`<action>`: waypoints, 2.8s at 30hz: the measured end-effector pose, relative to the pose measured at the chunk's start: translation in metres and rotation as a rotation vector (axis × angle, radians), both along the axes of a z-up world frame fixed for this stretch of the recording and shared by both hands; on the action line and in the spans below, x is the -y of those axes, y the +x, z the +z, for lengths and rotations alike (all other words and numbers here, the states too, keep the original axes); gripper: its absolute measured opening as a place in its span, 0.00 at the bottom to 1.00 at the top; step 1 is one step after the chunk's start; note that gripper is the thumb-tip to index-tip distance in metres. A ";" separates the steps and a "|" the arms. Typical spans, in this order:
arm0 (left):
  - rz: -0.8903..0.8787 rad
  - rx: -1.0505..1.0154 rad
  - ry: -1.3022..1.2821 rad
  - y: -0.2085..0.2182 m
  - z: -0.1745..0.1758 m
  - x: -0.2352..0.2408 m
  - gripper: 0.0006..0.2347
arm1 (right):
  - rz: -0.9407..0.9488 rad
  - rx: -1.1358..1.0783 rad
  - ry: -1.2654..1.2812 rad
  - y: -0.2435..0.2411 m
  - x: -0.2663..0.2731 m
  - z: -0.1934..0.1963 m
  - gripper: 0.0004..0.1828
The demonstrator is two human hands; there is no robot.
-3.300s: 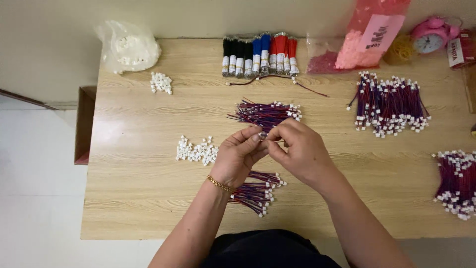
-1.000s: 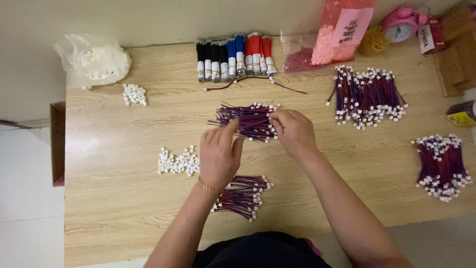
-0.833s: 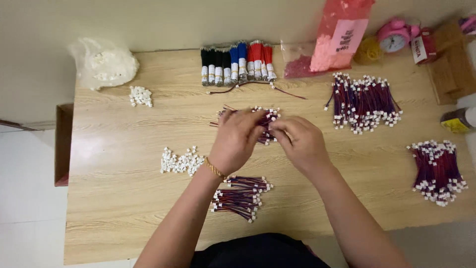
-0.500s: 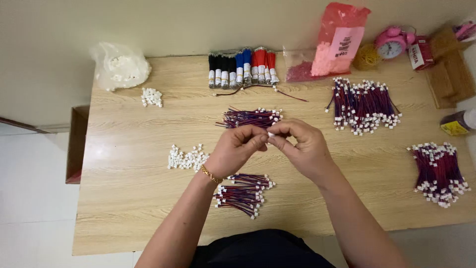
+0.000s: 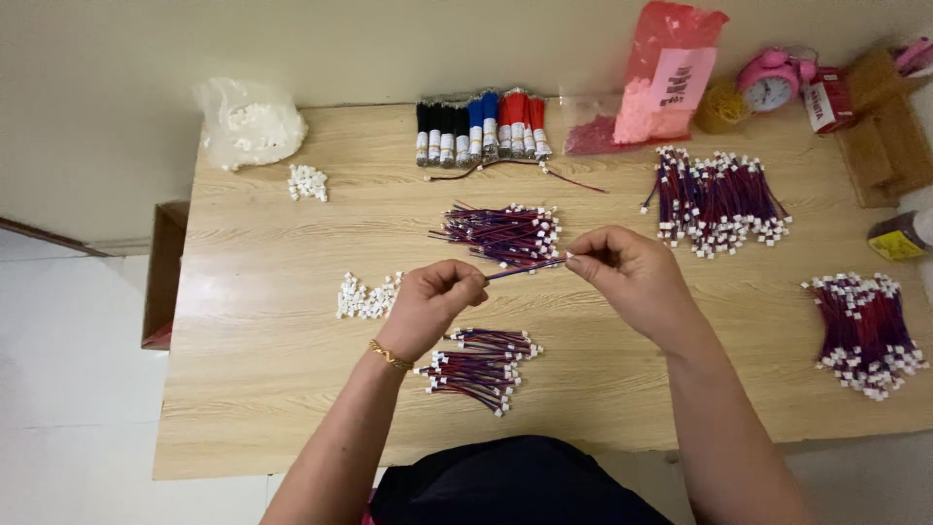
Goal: Attaching small white plastic connectors to the ends of purple wires
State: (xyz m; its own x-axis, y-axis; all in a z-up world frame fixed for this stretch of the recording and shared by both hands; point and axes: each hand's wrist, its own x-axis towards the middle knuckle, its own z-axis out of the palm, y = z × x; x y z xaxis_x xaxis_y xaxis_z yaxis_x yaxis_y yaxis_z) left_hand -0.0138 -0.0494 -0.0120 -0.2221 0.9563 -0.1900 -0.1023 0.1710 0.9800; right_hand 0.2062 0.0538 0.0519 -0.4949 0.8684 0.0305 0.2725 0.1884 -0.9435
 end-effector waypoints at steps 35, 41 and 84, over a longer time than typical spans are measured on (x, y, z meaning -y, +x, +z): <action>0.193 0.331 0.014 0.005 -0.006 0.011 0.07 | 0.285 0.201 0.079 -0.061 0.011 -0.017 0.04; 0.252 0.467 -0.008 0.012 -0.018 -0.002 0.08 | 0.280 0.206 0.127 -0.060 0.002 -0.020 0.06; 0.434 0.253 -0.050 0.026 -0.023 0.006 0.06 | 0.279 0.322 0.083 -0.068 0.023 -0.001 0.06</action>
